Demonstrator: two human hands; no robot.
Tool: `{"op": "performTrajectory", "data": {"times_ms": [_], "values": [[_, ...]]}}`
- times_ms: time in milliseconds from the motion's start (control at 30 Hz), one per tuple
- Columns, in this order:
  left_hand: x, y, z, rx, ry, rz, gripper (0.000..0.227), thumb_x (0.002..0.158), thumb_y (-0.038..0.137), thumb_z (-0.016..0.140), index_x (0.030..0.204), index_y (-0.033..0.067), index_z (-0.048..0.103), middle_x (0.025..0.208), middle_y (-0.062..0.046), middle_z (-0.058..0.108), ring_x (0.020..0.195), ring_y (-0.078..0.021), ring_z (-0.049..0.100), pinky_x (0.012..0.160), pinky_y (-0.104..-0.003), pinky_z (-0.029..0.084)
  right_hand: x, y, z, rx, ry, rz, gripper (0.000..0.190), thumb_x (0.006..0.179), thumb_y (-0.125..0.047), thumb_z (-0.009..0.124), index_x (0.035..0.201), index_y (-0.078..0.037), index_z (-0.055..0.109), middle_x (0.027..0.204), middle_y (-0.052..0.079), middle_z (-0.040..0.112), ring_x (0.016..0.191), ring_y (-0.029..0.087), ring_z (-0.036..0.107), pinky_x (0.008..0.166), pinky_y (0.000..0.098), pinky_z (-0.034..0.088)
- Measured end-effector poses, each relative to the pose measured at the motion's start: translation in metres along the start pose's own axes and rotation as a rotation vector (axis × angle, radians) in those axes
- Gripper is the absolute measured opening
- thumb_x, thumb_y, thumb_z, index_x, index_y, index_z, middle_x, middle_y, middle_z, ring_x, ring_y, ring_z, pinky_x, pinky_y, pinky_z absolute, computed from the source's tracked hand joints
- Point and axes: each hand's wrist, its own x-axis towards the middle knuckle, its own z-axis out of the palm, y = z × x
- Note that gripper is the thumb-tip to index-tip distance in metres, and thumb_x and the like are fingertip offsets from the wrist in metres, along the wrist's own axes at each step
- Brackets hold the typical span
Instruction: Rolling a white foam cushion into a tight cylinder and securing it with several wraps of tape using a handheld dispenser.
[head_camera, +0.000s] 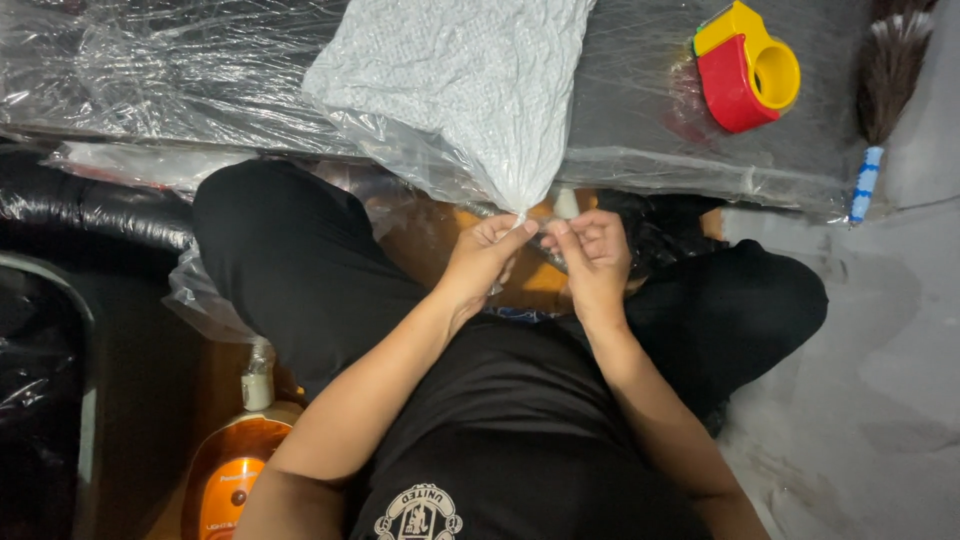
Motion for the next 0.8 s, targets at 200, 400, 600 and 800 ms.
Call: {"op": "performTrajectory", "data": {"times_ms": [200,400,600,800], "values": [[0.000,0.000,0.000,-0.028,0.004,-0.004,0.020,0.091,0.017,0.079,0.099,-0.0005,0.073,0.052,0.005,0.052,0.035,-0.0032,0.045,0.035,-0.017,0.036,0.001,0.025,-0.006,-0.079,-0.043,-0.136,0.013,0.099,0.001,0.069,0.110,0.003,0.062,0.093,0.018,0.075,0.080,0.021,0.076,0.073,0.0293,0.064],[-0.002,0.006,0.001,-0.047,-0.027,0.003,0.015,0.093,0.015,0.076,0.095,0.0006,0.073,0.048,0.005,0.046,0.034,-0.0033,0.043,0.036,-0.016,0.034,0.000,0.004,-0.001,-0.169,-0.078,-0.191,0.017,0.102,0.001,0.066,0.118,0.005,0.069,0.096,0.020,0.075,0.082,0.022,0.076,0.075,0.0325,0.064],[-0.004,0.012,0.001,-0.036,-0.049,0.012,0.014,0.093,0.016,0.076,0.092,0.0022,0.072,0.048,0.005,0.046,0.034,-0.0031,0.044,0.036,-0.016,0.035,0.003,-0.006,-0.006,-0.280,-0.168,-0.069,0.019,0.099,-0.009,0.073,0.118,-0.002,0.074,0.094,0.014,0.076,0.084,0.020,0.076,0.074,0.0344,0.063],[-0.012,0.023,0.001,0.126,-0.038,0.037,0.018,0.096,0.023,0.073,0.097,0.0055,0.074,0.044,0.002,0.042,0.034,-0.0074,0.043,0.037,-0.018,0.031,0.009,0.007,-0.011,-0.294,-0.226,0.193,0.014,0.099,-0.021,0.075,0.107,-0.010,0.072,0.100,0.003,0.075,0.097,0.015,0.073,0.086,0.0361,0.061]]}}
